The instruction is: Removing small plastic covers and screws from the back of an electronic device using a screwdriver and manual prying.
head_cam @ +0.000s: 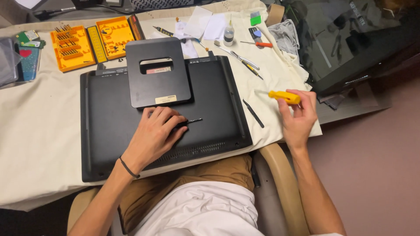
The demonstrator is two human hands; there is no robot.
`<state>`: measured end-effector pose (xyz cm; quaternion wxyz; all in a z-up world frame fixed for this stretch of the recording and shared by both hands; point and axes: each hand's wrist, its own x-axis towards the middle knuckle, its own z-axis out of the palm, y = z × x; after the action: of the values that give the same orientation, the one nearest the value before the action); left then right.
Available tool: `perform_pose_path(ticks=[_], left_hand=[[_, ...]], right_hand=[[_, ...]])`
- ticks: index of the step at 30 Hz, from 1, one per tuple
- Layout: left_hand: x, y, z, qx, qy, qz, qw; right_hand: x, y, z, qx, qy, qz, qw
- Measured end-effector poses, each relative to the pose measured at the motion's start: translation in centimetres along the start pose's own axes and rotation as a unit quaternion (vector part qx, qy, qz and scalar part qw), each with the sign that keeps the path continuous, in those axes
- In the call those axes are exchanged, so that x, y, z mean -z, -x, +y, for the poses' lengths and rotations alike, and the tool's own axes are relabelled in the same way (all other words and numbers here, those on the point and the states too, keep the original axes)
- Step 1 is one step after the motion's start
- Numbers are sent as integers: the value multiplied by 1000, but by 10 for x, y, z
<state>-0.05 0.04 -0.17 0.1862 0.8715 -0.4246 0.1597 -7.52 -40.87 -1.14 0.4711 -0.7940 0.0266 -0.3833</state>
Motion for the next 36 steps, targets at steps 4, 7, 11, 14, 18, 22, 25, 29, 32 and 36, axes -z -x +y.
perform_pose_path(ticks=[4,7,11,14,18,22,25,29,32,36], left_hand=[[-2,-1,-3,3,-3,10,1000],[-4,3,-4,14,-23,23,999],[-4,3,-5,24,-18,19,999],[-3,1,-3,25,-16,17,999],[-3,1,-3,21,-15,14,1000],[-2,2,-1,21,-19,12,1000],[-3,1,-1,19,-21,21,999],[-3,1,-1,24,-18,22,999],[-1,1,-1,27,-15,20,999],[-1,1,1,31,-15,15,999]], right_hand=[[4,25,-56,72,1,-6,997],[2,58,-66,30,-77,-72,994],[-9,69,-66,59,-41,-97,993],[-14,71,-67,91,9,-111,990],[-22,71,-67,116,23,-109,987],[-23,71,-70,118,27,-110,986],[-25,75,-71,130,67,-97,984],[-24,79,-61,152,109,-101,977],[-22,69,-66,111,84,-125,982],[-18,60,-74,33,15,-169,985]])
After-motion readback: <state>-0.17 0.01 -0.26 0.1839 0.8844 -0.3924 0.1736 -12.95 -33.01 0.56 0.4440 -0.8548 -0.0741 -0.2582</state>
